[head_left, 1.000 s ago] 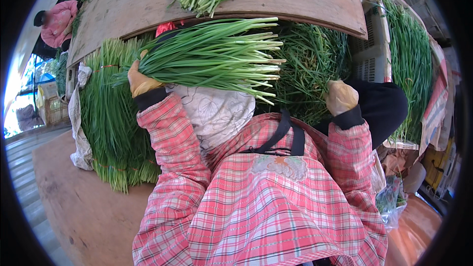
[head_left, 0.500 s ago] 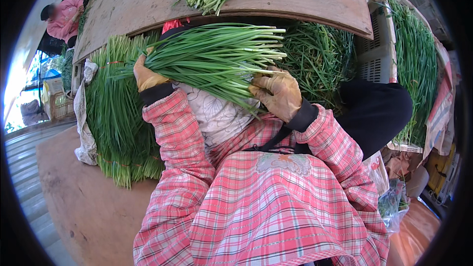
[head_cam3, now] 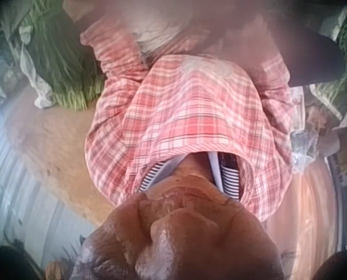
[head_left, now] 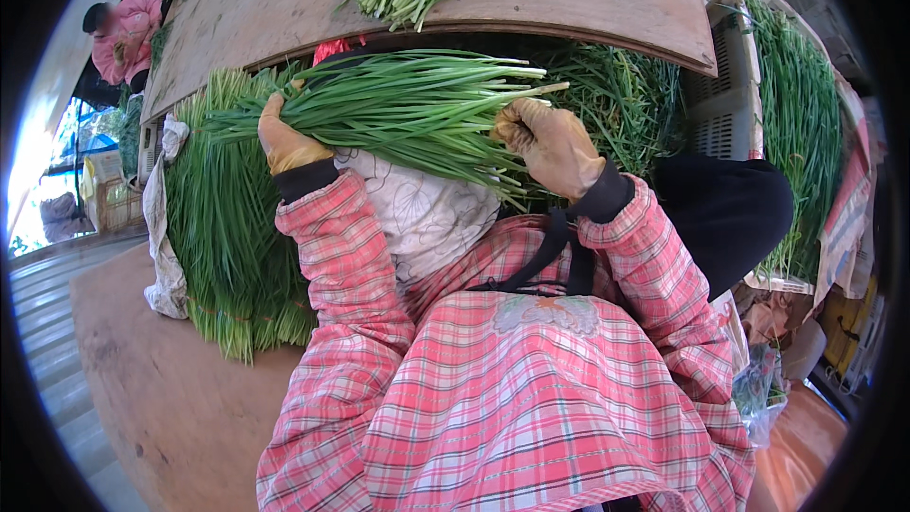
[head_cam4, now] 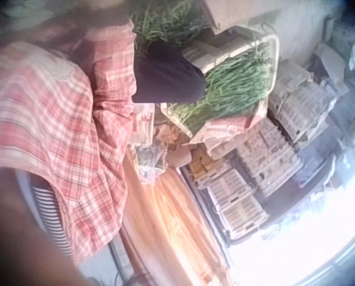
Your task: The person sorts a bunch of leeks by hand, removing outer leaves and debris before placing them into a basket.
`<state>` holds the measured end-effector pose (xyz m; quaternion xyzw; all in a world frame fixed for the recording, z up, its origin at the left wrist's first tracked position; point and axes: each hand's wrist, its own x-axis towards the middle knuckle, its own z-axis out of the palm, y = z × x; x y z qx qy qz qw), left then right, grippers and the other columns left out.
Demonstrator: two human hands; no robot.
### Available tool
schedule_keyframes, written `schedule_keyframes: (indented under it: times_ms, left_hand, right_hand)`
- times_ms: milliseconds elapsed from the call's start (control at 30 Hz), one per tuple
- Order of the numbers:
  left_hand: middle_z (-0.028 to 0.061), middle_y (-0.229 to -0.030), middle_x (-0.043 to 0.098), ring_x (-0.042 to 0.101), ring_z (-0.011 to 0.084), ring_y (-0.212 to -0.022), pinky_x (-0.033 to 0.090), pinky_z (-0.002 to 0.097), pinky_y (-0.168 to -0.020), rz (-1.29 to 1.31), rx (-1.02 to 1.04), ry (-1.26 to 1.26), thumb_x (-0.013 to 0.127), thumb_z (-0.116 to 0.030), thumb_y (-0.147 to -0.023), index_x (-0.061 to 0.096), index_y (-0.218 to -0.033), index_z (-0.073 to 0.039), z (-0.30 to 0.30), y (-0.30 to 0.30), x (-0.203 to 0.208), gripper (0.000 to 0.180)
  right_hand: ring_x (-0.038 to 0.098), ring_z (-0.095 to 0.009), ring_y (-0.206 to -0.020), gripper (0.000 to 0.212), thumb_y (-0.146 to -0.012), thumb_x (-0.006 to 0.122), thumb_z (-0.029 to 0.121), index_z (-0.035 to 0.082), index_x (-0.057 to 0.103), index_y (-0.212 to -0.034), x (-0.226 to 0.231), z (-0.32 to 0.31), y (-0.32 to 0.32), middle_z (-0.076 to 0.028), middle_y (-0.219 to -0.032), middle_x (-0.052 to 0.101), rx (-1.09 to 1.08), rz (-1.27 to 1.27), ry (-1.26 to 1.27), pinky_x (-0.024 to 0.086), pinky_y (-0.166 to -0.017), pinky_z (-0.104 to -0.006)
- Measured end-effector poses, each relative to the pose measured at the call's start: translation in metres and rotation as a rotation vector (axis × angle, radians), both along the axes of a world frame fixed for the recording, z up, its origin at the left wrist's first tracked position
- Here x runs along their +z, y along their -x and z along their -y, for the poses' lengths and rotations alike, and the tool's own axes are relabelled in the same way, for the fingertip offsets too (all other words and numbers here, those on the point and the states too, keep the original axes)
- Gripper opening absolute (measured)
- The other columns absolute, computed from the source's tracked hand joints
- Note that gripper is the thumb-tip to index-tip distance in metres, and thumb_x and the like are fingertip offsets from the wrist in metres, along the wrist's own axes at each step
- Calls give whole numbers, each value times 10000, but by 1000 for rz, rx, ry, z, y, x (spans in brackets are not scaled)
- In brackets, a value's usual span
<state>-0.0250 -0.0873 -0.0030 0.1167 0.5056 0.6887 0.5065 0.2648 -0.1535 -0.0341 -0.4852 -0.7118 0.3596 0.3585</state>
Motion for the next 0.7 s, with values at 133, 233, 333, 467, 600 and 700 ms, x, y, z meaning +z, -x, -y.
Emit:
schedule_keyframes:
  times_ms: [133, 233, 333, 467, 600, 700]
  left_hand:
    - [172, -942, 610, 594, 314, -805, 490, 423, -761, 49, 54, 48, 394, -216, -825, 586, -902, -12, -1, -2, 0, 290]
    - [171, -949, 608, 593, 311, -825, 485, 427, -770, 70, 90, 116, 392, -211, -824, 579, -915, -7, 0, -1, 3, 292]
    - [157, -947, 608, 586, 306, -837, 477, 430, -778, -40, 31, 19, 377, -217, -831, 574, -917, -11, 2, 15, -11, 297]
    - [130, -908, 607, 571, 293, -793, 474, 424, -749, -182, -17, 0, 334, -211, -842, 562, -883, -24, 4, 14, -14, 298]
    - [135, -925, 604, 572, 296, -809, 473, 426, -755, 24, 33, 33, 337, -212, -842, 562, -888, -23, -2, 13, -11, 297]
    - [144, -948, 602, 573, 304, -835, 471, 429, -773, 3, 45, 16, 342, -215, -840, 564, -909, -16, -2, 10, -13, 306]
  right_hand:
    - [622, -267, -708, 128, -730, 540, 2, 34, 575, -849, -4, -7, -30, -117, -758, 615, 30, 240, -319, 494, -600, -344]
    - [614, -239, -663, 68, -713, 515, 3, 34, 564, -749, -1, 6, -58, -99, -717, 617, -130, 222, -166, 489, -561, -300]
    - [563, -108, -596, 71, -803, 544, 8, -14, 611, -807, 0, 35, -71, -59, -719, 627, -181, -232, 280, 457, -546, -228]
    - [465, -62, -516, 199, -854, 543, 97, -42, 580, -990, 14, 50, -30, -52, -697, 609, -74, -425, 653, 393, -478, -203]
    - [393, -66, -432, 189, -865, 532, 144, -32, 575, -916, -2, 29, 5, -53, -639, 579, -122, -882, 927, 325, -421, -201]
    - [399, -57, -472, 153, -866, 516, 87, -34, 605, -898, -36, 18, 26, -32, -655, 548, -58, -1246, 912, 310, -428, -193]
